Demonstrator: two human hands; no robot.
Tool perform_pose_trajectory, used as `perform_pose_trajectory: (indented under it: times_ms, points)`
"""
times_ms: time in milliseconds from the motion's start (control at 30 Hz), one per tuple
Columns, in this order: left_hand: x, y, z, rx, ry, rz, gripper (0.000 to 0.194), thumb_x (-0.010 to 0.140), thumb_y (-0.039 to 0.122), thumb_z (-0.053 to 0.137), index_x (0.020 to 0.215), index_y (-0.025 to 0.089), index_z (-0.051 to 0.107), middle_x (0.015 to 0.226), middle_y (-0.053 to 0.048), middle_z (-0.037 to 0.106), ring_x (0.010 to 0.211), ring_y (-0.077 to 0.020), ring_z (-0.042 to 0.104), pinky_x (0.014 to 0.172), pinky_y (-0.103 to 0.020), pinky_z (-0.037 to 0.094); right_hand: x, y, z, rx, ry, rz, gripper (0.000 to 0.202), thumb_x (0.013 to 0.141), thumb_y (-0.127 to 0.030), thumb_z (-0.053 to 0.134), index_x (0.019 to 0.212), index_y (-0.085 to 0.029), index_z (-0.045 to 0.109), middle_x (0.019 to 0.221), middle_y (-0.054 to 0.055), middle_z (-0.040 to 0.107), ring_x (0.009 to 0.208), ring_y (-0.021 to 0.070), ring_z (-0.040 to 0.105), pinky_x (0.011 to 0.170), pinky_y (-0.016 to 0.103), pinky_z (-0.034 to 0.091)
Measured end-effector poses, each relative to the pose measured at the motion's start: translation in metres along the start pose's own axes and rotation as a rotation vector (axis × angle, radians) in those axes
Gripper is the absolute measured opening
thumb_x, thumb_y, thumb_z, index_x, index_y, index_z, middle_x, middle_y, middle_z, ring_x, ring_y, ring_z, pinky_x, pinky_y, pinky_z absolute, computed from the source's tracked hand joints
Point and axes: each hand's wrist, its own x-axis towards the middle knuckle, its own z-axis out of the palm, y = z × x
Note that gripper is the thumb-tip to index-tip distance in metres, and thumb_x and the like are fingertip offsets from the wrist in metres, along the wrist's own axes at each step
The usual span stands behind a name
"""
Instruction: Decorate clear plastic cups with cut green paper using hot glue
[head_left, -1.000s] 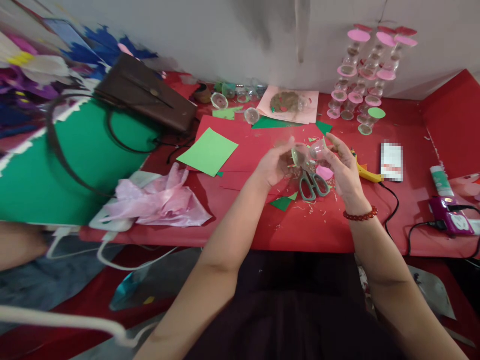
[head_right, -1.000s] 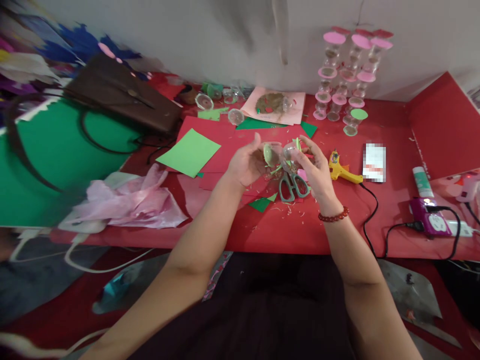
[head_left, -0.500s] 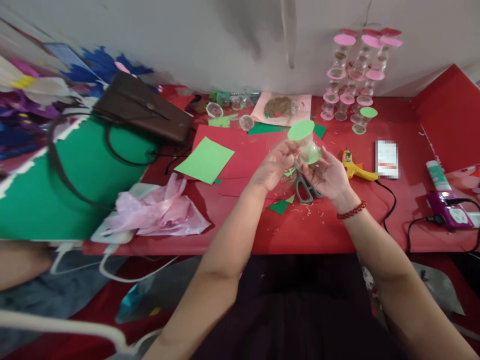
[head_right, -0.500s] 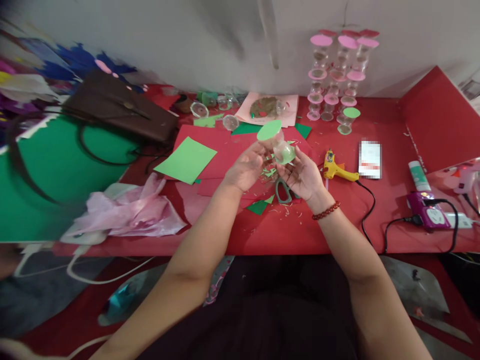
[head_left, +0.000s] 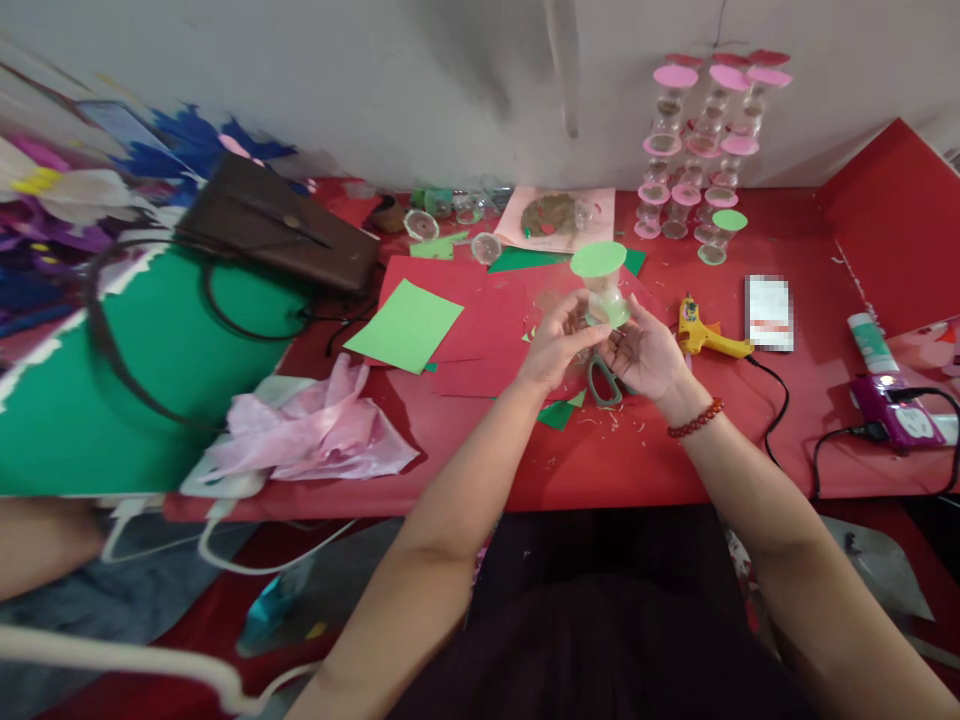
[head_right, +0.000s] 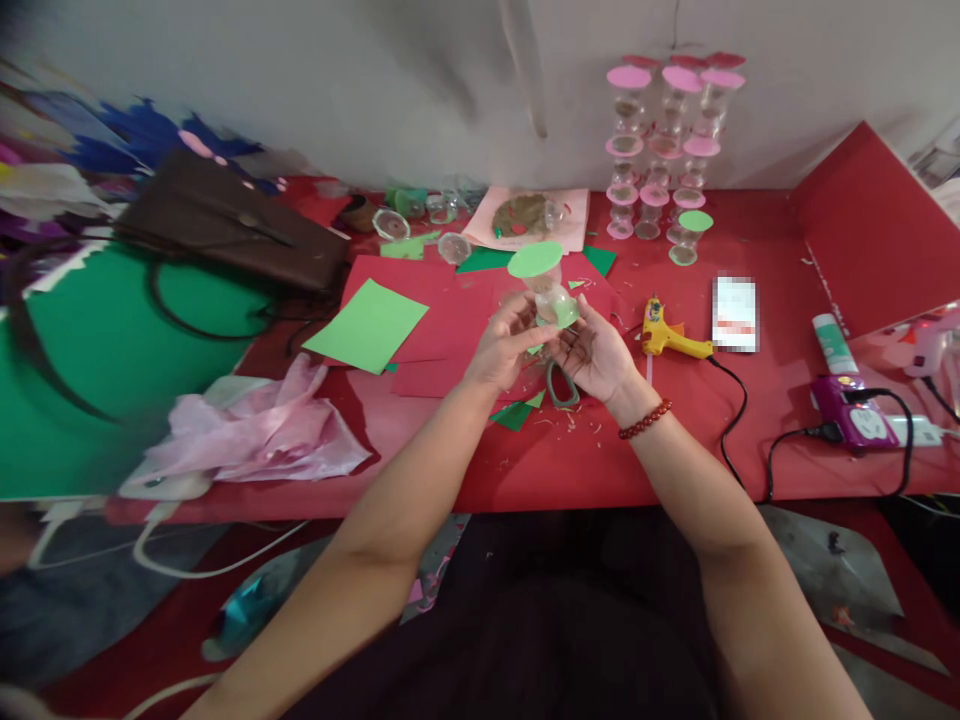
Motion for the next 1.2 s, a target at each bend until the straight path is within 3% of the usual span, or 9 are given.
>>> perform_pose_trajectory:
  times_ms: [300,467,600,767,967,1200]
  points:
    - [0.001,-0.002,0.0,0.158,0.088,0.092,0.033,0.075,0.035,0.082,0.103,0.025,0.069,0.111,-0.004,0.073,0.105,-0.0223,0.067,0.103,-0.038,0.05,0.002,0.005,0.004,0.06,0.155,0.039,0.036,0.089,-0.056,0.077,0.094,-0.021,0.07,0.083,0.002,0.076,0.076,0.0146,0.074,0.084,0.029,0.068]
    - [0.004,-0.004,0.0,0.147,0.152,0.054,0.038,0.073,0.036,0.084,0.106,0.024,0.068,0.108,-0.005,0.072,0.108,-0.0228,0.067,0.101,-0.038,0.051,0.002,0.01,-0.003,-0.073,0.095,-0.079,0.035,0.084,-0.055,0.081,0.095,-0.023,0.07,0.086,0.001,0.076,0.081,0.0158,0.075,0.091,0.034,0.066]
    - [0.006,-0.007,-0.001,0.133,0.18,0.043,0.041,0.072,0.033,0.086,0.108,0.025,0.068,0.115,-0.006,0.073,0.118,-0.0243,0.065,0.1,-0.037,0.053,-0.002,0.013,-0.001,-0.175,0.108,-0.174,0.04,0.079,-0.056,0.083,0.099,-0.025,0.067,0.089,-0.001,0.075,0.075,0.0145,0.072,0.082,0.034,0.065]
    - [0.006,-0.012,-0.004,0.152,0.187,0.062,0.037,0.073,0.037,0.088,0.103,0.025,0.07,0.105,-0.004,0.074,0.105,-0.0213,0.07,0.102,-0.038,0.054,-0.006,0.014,0.004,-0.366,0.168,-0.371,0.042,0.084,-0.052,0.077,0.118,-0.031,0.066,0.11,0.0,0.073,0.079,0.0121,0.07,0.077,0.03,0.062]
    - [0.008,-0.012,-0.007,0.199,0.172,0.092,0.038,0.071,0.038,0.091,0.103,0.026,0.074,0.11,-0.004,0.071,0.108,-0.0199,0.067,0.093,-0.032,0.055,-0.012,0.009,0.007,-0.371,0.17,-0.331,0.045,0.083,-0.052,0.074,0.121,-0.028,0.068,0.117,0.004,0.073,0.088,0.0161,0.073,0.085,0.035,0.064]
    - [0.014,-0.024,-0.007,0.348,0.157,0.21,0.038,0.068,0.049,0.092,0.091,0.022,0.078,0.103,-0.006,0.067,0.1,-0.0218,0.065,0.089,-0.034,0.054,-0.01,0.008,0.004,-0.44,0.242,-0.296,0.063,0.071,-0.049,0.087,0.126,-0.024,0.069,0.102,0.005,0.077,0.088,0.0216,0.074,0.083,0.039,0.063]
